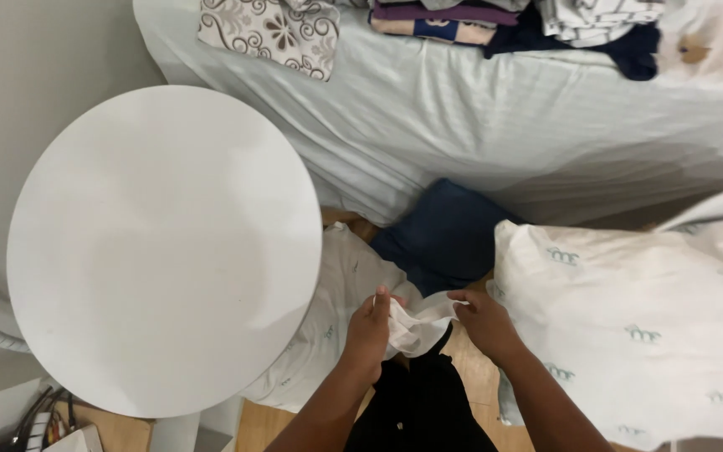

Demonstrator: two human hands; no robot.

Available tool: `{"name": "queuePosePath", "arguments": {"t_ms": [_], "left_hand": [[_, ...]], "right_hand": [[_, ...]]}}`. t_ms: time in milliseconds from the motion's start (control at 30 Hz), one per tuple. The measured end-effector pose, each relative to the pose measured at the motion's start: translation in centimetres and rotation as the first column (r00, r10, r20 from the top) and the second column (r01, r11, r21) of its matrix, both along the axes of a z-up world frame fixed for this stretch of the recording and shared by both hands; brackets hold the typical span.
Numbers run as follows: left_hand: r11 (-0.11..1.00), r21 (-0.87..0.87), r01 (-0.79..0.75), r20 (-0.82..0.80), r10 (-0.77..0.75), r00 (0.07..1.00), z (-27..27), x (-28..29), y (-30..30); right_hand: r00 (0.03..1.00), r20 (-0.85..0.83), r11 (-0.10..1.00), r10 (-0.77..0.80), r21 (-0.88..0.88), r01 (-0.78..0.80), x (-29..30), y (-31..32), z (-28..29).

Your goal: The person puts a white pillowcase on a pillow with a dark blue star pattern, then places it on a chair. They then put a white pillowcase on a blue pillow and place it on a chair. Finally, they put a white pillowcase on a white pillow with a green pattern and place it on a round table.

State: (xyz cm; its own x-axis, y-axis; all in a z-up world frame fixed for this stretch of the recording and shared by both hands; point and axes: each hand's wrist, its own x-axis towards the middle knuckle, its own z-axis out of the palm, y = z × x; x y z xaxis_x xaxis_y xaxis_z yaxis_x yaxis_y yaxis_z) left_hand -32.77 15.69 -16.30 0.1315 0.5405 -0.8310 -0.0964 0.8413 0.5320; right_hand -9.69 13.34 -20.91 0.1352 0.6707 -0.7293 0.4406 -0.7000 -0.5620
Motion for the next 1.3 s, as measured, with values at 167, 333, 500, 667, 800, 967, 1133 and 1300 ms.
{"name": "queuePosePath", "arguments": {"t_ms": [167, 333, 500, 667, 800, 967, 1133, 1300], "left_hand": [[0.989, -0.122, -0.089, -0.09, 0.078, 0.993, -3.6, 1.7, 4.1], [0.963, -0.113, -0.246, -0.157, 0.227, 0.961, -6.0, 3.3, 8.9], [0.935, -0.162, -0.317, -0.208, 0.281, 0.937, -11.0, 5.9, 13.2], [0.87, -0.1, -0.482, -0.069, 0.477, 0.876, -17.6, 7.5, 14.1], [0.864, -0.084, -0.497, -0.029, 0.496, 0.868, -17.5, 8.3, 16.2], [0.881, 0.096, -0.462, 0.134, 0.449, 0.883, -23.1, 9.5, 16.3], [0.934, 0.086, -0.347, 0.052, 0.343, 0.938, -25.2, 11.2, 17.5], [0.966, 0.087, -0.242, -0.112, 0.251, 0.962, -27.2, 10.8, 14.7]], "right_hand": [[1.0, 0.01, 0.991, 0.011, -0.132, -0.01, -0.1, 5.3, -1.7], [0.998, 0.055, 1.0, -0.014, -0.007, 0.014, 1.0, 7.9, -12.0], [0.989, 0.149, 0.998, -0.006, 0.063, -0.003, 0.6, 13.1, -16.4], [0.977, 0.208, 0.95, -0.047, 0.312, -0.02, 1.5, 15.2, -28.4], [0.958, 0.27, 0.93, -0.099, 0.368, -0.007, 2.4, 17.8, -31.1], [0.945, 0.153, 0.938, -0.289, 0.243, 0.247, 1.8, 20.5, -32.9], [0.92, 0.305, 0.865, -0.246, 0.497, 0.066, 3.1, 21.1, -39.6], [0.887, 0.41, 0.834, -0.215, 0.55, -0.052, 5.1, 22.0, -43.3]]}}
